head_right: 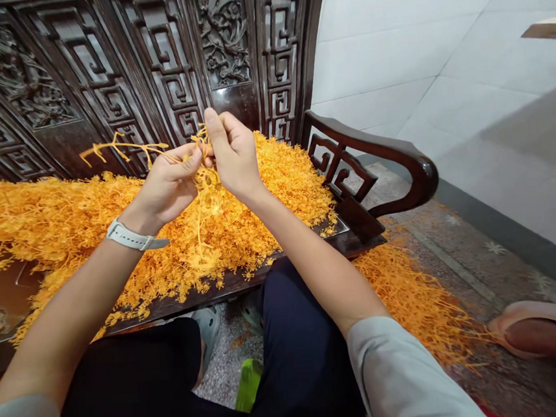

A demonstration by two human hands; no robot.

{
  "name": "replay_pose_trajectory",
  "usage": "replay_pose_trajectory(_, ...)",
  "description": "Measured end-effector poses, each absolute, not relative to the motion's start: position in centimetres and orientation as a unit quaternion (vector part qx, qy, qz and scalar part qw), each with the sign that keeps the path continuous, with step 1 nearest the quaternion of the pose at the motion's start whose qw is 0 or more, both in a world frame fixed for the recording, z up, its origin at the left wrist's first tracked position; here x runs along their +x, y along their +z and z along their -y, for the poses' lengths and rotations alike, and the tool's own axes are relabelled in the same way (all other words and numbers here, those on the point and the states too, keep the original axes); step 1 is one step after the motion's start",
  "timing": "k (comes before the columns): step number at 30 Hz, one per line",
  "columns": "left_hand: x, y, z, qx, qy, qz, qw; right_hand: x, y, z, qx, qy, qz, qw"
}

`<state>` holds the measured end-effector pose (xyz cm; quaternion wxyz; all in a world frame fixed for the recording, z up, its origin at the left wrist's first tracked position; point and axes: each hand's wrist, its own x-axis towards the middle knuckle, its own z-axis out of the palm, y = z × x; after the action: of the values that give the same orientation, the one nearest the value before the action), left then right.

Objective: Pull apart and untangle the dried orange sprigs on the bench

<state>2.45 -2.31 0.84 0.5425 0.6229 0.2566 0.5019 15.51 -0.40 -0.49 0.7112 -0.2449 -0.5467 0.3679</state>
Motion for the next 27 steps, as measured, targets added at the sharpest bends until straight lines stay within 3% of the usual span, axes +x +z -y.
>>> replay_pose_trajectory(10, 1.8, 0.9, 2.0, 0.599, 0.482, -0.273, 0.578, 15.8, -0.1, 1.3, -0.227, 0.533, 0.541, 0.610)
replay_pose_trajectory(19, 1.3, 0.5, 1.8, 0.624, 0.494, -0.268, 0.544, 17.8, -0.6, -1.5, -0.206, 0.562, 0.530, 0.600)
replay_pose_trajectory(23, 1.3, 1.3, 2.2, 0.628, 0.515, -0.296, 0.502, 20.5, -2.6, -5.1, -0.270, 0.451, 0.542, 0.656)
replay_pose_trajectory(25, 1.2, 1.8, 2.3, 0.621, 0.518, -0.304, 0.505, 21.1, -4.3, -6.4, -0.384, 0.303, 0.583, 0.648)
replay_pose_trajectory(27, 1.1, 2.3, 2.2, 0.612, 0.515, -0.307, 0.516, 21.2, -5.7, -7.0, -0.504, 0.152, 0.613, 0.590)
